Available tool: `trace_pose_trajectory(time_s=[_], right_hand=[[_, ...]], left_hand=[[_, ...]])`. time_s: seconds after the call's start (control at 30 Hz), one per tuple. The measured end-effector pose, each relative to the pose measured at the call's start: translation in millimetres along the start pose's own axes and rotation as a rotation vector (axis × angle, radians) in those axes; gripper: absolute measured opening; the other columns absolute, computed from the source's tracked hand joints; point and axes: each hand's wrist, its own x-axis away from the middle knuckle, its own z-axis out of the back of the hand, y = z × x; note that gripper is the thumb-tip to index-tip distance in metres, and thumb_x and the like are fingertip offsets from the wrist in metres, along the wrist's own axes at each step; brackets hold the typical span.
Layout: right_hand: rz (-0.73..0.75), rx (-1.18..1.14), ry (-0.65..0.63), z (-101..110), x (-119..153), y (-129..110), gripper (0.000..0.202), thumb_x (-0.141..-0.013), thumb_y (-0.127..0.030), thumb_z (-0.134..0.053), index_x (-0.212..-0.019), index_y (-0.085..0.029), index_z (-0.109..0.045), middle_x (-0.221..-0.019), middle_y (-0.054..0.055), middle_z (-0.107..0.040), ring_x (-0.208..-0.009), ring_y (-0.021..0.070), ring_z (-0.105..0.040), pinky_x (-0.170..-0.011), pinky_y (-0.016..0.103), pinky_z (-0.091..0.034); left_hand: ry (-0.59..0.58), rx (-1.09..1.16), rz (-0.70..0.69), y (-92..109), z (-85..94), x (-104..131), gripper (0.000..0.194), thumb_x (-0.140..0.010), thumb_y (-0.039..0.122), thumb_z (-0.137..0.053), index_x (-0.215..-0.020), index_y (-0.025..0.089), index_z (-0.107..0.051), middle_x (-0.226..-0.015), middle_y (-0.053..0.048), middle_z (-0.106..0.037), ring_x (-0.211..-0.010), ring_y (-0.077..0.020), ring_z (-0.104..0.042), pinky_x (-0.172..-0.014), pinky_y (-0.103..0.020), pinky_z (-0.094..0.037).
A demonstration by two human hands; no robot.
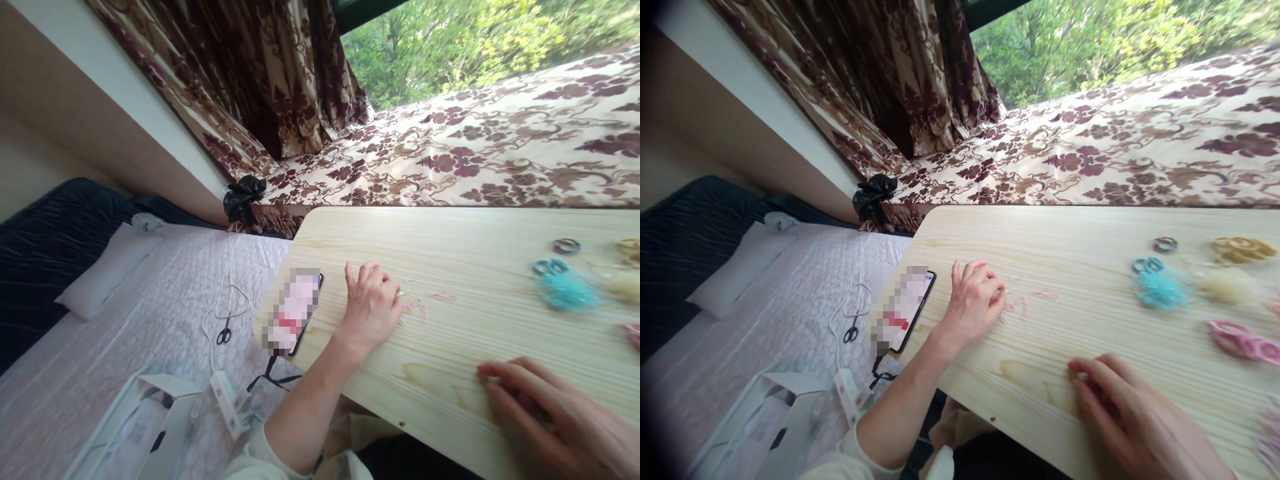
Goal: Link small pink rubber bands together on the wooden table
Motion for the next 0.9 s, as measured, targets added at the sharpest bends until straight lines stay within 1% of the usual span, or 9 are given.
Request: trace_pose_trajectory(time_s=[0.1, 0.2, 0.27, 0.4, 0.5, 0.6, 0.77, 0.83, 0.9], right_hand=[[0.068, 0.048, -0.021, -2, 1, 8, 0.028, -0.088, -0.053, -0.049, -0.083, -0.032, -0.067, -0.082, 0.001, -0.070, -0.063, 0.0173, -0.069, -0.054, 0.025, -0.054], [0.041, 0.078, -0.008, -2, 2, 10, 0.032, -0.091, -0.053, -0.046, -0.087, -0.029, -0.067, -0.086, 0.001, -0.071, -0.065, 0.0149, -0.069, -0.060, 0.023, -0.055], [0.054, 0.073, -0.023, -1, 1, 7, 0.035, -0.092, -0.052, -0.044, -0.086, -0.027, -0.068, -0.085, 0.003, -0.071, -0.064, 0.0148, -0.069, -0.061, 0.023, -0.055], [0.080, 0.080, -0.091, 4, -3, 1, 0.033, -0.092, -0.048, -0.046, -0.084, -0.025, -0.068, -0.085, 0.006, -0.071, -0.064, 0.0165, -0.069, -0.056, 0.024, -0.054], [0.083, 0.087, -0.085, 5, -4, -1, 0.032, -0.092, -0.046, -0.046, -0.085, -0.024, -0.068, -0.086, 0.007, -0.072, -0.064, 0.0179, -0.069, -0.055, 0.026, -0.054], [0.100, 0.091, -0.048, 5, -4, -1, 0.031, -0.091, -0.043, -0.045, -0.083, -0.025, -0.068, -0.083, 0.007, -0.071, -0.060, 0.0161, -0.068, -0.054, 0.025, -0.054], [0.147, 0.118, -0.024, 7, -5, -6, 0.030, -0.092, -0.039, -0.044, -0.086, -0.025, -0.070, -0.078, 0.004, -0.070, -0.054, 0.0126, -0.066, -0.047, 0.021, -0.051], [0.161, 0.123, -0.025, 7, -6, -7, 0.030, -0.092, -0.038, -0.043, -0.086, -0.025, -0.070, -0.076, 0.004, -0.069, -0.052, 0.0120, -0.065, -0.046, 0.021, -0.050], [0.169, 0.127, -0.023, 8, -6, -8, 0.031, -0.093, -0.036, -0.042, -0.084, -0.024, -0.070, -0.074, 0.003, -0.068, -0.052, 0.0119, -0.065, -0.046, 0.022, -0.050]], left_hand=[[-0.009, -0.031, -0.008, 1, -1.7, -4, 0.008, -0.088, 0.018, -0.061, -0.084, 0.020, -0.068, -0.102, -0.005, -0.068, -0.125, -0.0252, -0.048, -0.118, -0.066, -0.016], [-0.008, -0.080, -0.005, 2, -3.6, -8, 0.011, -0.087, 0.017, -0.060, -0.081, 0.020, -0.068, -0.101, -0.006, -0.068, -0.121, -0.0246, -0.051, -0.119, -0.065, -0.015], [-0.001, -0.100, -0.004, 2, -4.8, -10, 0.013, -0.087, 0.015, -0.059, -0.080, 0.020, -0.068, -0.101, -0.006, -0.068, -0.117, -0.0244, -0.052, -0.119, -0.065, -0.016], [0.016, -0.109, -0.015, 1, -7.2, -11, 0.014, -0.086, 0.014, -0.058, -0.078, 0.019, -0.068, -0.096, -0.006, -0.069, -0.116, -0.0247, -0.054, -0.118, -0.065, -0.017], [0.031, -0.101, -0.031, 0, -7.4, -11, 0.015, -0.087, 0.013, -0.057, -0.078, 0.020, -0.067, -0.096, -0.006, -0.070, -0.116, -0.0247, -0.055, -0.119, -0.064, -0.018], [0.062, -0.037, -0.044, 2, -4.7, -7, 0.014, -0.087, 0.013, -0.058, -0.078, 0.020, -0.065, -0.092, -0.004, -0.072, -0.117, -0.0242, -0.055, -0.119, -0.063, -0.016], [0.101, 0.141, -0.033, 14, 1.3, 6, 0.016, -0.084, 0.010, -0.061, -0.071, 0.020, -0.061, -0.077, 0.000, -0.071, -0.112, -0.0219, -0.060, -0.120, -0.060, -0.017], [0.103, 0.200, -0.036, 19, 2.0, 11, 0.016, -0.083, 0.009, -0.062, -0.071, 0.020, -0.061, -0.075, 0.000, -0.071, -0.110, -0.0215, -0.061, -0.119, -0.060, -0.019], [0.096, 0.249, -0.044, 23, 1.6, 16, 0.017, -0.082, 0.006, -0.061, -0.072, 0.020, -0.061, -0.077, 0.000, -0.071, -0.110, -0.0212, -0.062, -0.119, -0.060, -0.019]])
